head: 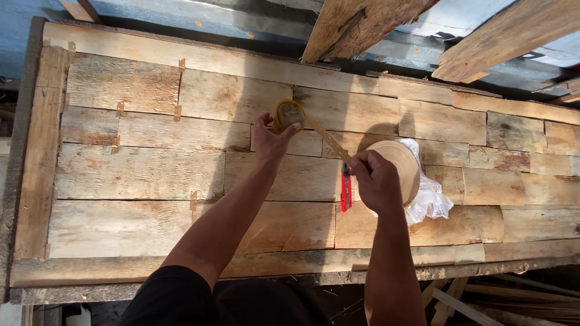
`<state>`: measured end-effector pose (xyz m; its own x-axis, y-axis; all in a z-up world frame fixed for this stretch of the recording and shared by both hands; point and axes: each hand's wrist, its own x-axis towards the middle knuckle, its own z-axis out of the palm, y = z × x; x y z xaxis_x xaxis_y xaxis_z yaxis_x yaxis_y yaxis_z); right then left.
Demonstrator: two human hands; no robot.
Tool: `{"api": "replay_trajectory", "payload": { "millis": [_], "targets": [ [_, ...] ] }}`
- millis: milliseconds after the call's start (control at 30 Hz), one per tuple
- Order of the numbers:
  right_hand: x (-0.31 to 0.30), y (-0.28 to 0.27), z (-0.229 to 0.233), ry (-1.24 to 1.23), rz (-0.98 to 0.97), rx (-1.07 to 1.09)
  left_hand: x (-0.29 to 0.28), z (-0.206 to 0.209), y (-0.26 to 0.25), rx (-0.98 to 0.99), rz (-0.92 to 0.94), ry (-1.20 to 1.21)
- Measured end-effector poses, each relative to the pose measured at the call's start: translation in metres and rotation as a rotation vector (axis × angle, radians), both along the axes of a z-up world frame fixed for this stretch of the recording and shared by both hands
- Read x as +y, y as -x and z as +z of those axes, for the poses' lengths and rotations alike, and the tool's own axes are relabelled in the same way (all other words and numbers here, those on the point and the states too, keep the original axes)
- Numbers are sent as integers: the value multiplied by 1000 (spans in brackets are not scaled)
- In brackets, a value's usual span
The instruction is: Glue and apply thin wooden strips to a larger wooden panel to create a textured surface.
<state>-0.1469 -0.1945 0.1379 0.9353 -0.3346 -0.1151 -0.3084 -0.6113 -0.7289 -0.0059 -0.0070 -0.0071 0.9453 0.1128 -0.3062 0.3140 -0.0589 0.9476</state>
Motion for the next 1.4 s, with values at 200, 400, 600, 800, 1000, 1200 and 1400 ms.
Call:
{"api": "replay_trajectory", "payload": {
  "millis": [200,400,600,800,1000,1200,1400],
  "targets": [
    [15,-55,-17,-64,175,-91,14,-40,9,-341,107,90],
    [19,-98,-33,-41,225,198,20,10,1,-272,-48,305],
    [3,-110,-53,84,226,159,23,27,-5,-48,-23,154],
    [51,-84,-64,530,-106,-508,3,18,-3,106,136,308],
    [87,-87,-173,-377,-376,-63,-4,0,8,35,186,317],
    [96,-118,-162,-529,-373,-119,-6,0,7,74,197,312],
    [88,-126,-171,-358,-341,-105,-6,-9,7,51,200,334]
  ]
}}
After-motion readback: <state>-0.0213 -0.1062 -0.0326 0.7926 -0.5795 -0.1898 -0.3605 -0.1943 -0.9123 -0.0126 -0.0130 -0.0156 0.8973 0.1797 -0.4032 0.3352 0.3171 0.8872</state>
